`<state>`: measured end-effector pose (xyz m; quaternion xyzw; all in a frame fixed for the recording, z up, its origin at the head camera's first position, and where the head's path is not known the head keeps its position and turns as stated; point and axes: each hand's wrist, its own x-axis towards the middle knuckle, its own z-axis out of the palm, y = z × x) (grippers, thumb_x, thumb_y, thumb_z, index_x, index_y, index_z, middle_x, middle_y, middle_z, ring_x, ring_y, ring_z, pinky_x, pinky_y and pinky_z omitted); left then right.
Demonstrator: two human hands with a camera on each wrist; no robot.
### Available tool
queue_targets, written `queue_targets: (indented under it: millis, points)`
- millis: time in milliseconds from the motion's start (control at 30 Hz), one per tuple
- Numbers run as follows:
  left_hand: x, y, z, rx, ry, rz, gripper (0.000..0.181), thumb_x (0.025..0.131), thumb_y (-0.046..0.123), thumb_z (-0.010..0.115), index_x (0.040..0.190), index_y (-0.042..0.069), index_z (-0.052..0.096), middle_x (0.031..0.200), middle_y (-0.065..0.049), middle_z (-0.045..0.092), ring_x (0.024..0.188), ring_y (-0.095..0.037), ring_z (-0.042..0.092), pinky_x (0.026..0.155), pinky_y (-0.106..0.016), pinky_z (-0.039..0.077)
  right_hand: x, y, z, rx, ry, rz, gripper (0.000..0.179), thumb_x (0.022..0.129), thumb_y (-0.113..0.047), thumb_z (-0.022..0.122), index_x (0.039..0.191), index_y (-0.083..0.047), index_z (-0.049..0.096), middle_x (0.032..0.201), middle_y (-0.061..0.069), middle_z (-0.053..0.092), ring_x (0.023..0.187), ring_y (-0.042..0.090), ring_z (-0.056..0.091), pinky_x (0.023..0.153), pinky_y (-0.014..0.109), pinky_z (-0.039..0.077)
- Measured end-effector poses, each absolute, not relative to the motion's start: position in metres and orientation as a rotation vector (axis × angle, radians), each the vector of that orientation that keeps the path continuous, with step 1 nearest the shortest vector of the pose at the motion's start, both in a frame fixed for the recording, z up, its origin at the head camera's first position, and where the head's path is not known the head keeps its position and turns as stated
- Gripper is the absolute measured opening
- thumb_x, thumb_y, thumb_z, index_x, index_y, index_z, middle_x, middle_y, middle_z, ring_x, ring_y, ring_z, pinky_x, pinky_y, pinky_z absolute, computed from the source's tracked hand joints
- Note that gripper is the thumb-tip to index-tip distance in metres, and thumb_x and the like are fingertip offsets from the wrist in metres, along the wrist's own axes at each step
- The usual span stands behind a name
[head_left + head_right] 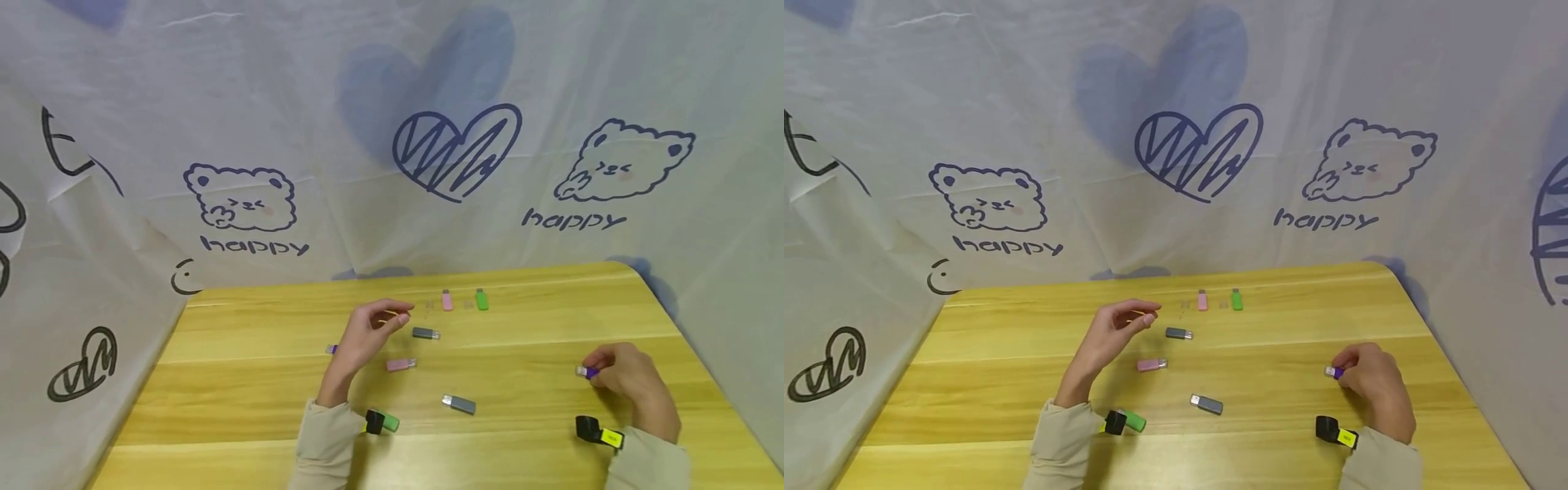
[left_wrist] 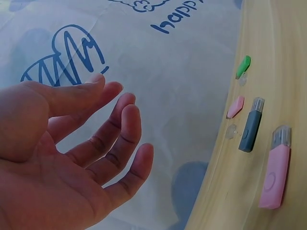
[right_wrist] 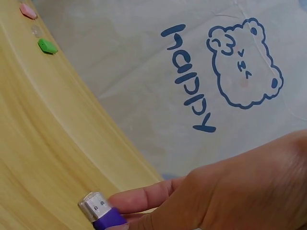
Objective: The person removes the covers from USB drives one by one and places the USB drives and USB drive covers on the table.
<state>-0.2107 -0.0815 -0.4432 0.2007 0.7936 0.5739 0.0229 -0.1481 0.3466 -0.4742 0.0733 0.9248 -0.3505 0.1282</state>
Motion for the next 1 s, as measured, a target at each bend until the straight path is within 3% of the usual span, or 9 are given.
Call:
queue_targets:
  millis: [167, 333, 433, 667, 1000]
  points:
    - [-0.209, -0.078, -0.442, 0.627, 2.451, 1.779, 0.023, 0.102, 0.011, 0.066, 0.121, 0.002, 0.073, 0.118, -0.013, 0.071, 0.105, -0.03, 0.068, 0.091, -0.035, 0.056, -0.149, 0.345, -0.475, 0.168, 2.733, -1.031, 0.014, 0.084, 0.004, 0.074, 0.096, 0.001, 0.069, 0.088, 0.007, 0.066, 0.08, 0.022, 0.057, 0.07, 0.035, 0.046]
    - [-0.207, -0.077, -0.442, 0.612, 2.445, 1.801, 0.023, 0.102, 0.011, 0.066, 0.122, 0.002, 0.073, 0.119, -0.013, 0.071, 0.106, -0.03, 0.068, 0.092, -0.037, 0.056, -0.15, 0.334, -0.467, 0.074, 2.838, -1.088, 0.014, 0.091, 0.002, 0.073, 0.105, 0.001, 0.071, 0.098, 0.015, 0.07, 0.093, 0.035, 0.066, 0.074, 0.041, 0.055]
    - [-0.206, -0.075, -0.44, 0.625, 2.432, 1.829, 0.024, 0.102, 0.011, 0.066, 0.122, 0.001, 0.072, 0.119, -0.015, 0.071, 0.107, -0.031, 0.068, 0.093, -0.041, 0.056, -0.15, 0.32, -0.454, -0.005, 2.912, -1.159, 0.017, 0.091, 0.005, 0.072, 0.108, 0.0, 0.073, 0.106, 0.019, 0.072, 0.099, 0.041, 0.068, 0.074, 0.034, 0.057]
    - [-0.204, -0.071, -0.434, 0.655, 2.426, 1.848, 0.023, 0.101, 0.011, 0.067, 0.12, 0.001, 0.073, 0.117, -0.012, 0.072, 0.105, -0.027, 0.069, 0.092, -0.034, 0.056, -0.151, 0.278, -0.424, -0.222, 2.997, -1.354, 0.018, 0.094, 0.005, 0.071, 0.11, -0.004, 0.073, 0.108, 0.015, 0.073, 0.096, 0.03, 0.069, 0.076, 0.011, 0.051]
    - [-0.199, -0.062, -0.43, 0.735, 2.404, 1.867, 0.022, 0.1, 0.009, 0.068, 0.12, 0.0, 0.073, 0.116, -0.015, 0.073, 0.105, -0.028, 0.07, 0.093, -0.042, 0.057, -0.154, 0.229, -0.41, -0.436, 2.988, -1.534, 0.021, 0.091, 0.01, 0.07, 0.108, -0.002, 0.076, 0.105, 0.011, 0.075, 0.092, 0.026, 0.072, 0.08, 0.014, 0.054]
